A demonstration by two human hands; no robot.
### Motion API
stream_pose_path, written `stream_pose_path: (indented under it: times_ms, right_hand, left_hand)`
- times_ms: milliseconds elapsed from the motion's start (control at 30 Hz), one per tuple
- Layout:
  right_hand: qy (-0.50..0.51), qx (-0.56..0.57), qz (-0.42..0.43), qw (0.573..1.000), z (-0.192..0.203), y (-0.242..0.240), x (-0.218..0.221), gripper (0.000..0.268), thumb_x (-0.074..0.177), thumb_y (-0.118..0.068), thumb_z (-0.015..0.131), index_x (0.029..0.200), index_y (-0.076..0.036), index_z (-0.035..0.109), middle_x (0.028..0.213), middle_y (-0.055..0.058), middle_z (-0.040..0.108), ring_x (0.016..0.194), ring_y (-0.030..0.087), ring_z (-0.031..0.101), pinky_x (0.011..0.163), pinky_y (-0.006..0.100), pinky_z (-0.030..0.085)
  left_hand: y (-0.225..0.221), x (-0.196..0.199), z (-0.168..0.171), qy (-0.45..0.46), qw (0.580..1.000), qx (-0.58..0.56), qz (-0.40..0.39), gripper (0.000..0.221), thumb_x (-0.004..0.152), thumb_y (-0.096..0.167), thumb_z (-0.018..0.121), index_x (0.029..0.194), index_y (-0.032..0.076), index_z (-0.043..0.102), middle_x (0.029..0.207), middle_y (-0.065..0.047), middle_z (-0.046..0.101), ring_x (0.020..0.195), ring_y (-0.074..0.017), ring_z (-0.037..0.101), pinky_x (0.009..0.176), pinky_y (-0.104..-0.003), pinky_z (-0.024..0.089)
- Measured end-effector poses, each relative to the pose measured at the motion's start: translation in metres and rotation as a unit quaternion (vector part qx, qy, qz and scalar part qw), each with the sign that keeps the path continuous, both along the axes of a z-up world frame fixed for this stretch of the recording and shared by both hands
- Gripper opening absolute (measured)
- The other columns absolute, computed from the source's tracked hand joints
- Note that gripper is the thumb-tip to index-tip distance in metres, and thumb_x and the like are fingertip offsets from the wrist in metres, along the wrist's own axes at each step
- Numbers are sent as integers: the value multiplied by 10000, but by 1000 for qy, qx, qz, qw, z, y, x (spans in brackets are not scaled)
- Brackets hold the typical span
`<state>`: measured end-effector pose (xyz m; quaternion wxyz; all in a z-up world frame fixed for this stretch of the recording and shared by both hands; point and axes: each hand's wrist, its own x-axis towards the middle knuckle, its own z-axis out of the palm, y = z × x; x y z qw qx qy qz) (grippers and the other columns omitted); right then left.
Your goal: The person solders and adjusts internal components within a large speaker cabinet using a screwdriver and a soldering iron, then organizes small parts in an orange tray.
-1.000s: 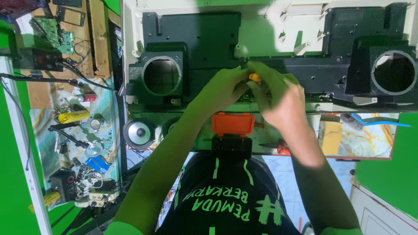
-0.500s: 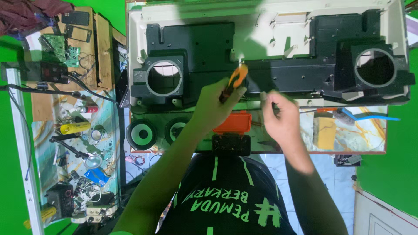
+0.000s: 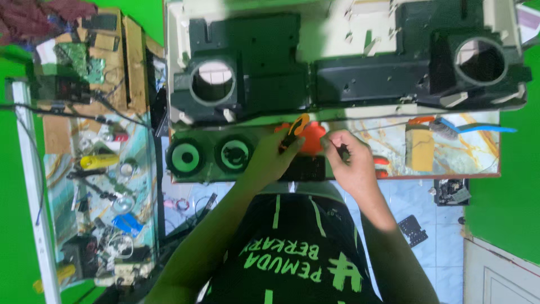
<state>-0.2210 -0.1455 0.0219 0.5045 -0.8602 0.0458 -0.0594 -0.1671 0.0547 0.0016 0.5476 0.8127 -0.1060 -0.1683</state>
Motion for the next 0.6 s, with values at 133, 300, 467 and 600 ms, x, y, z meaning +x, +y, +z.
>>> stream_pose_path:
  times_ms: [133,300,467,600]
  right_hand:
    - [43,-8,-7,999,-7,4,-17,78,953,-99,741,990,-36,715,770,91,686,679,149,608,654,306,506]
    - [9,-10,34,999,5,1,-31,152,927,-106,723,1062,-36,714,811,74,696,689,121,650,646,271,519]
    - [16,2,65,998,17,-8,-45,158,937,-110,714,1069,-21,719,748,76,676,640,139,588,586,293,465]
    - [31,3,92,995,16,-17,-61,89,984,-95,706,1012,-14,728,749,81,675,639,144,563,589,304,454]
  left_hand:
    - [5,-15,0,0,1000,-15,14,342,1005,351,651,1030,17,718,795,-81,731,706,-158,692,665,-315,521]
    - [6,-43,12,12,999,-2,50,313,987,304,687,1052,0,722,709,-91,664,622,-142,568,561,-305,440]
    - [-1,-68,16,28,998,12,59,282,987,287,676,1053,17,721,694,-52,675,568,-116,575,522,-279,441]
    - [-5,-97,10,37,996,26,75,278,968,287,677,1096,45,726,640,-73,657,539,-127,570,510,-289,431]
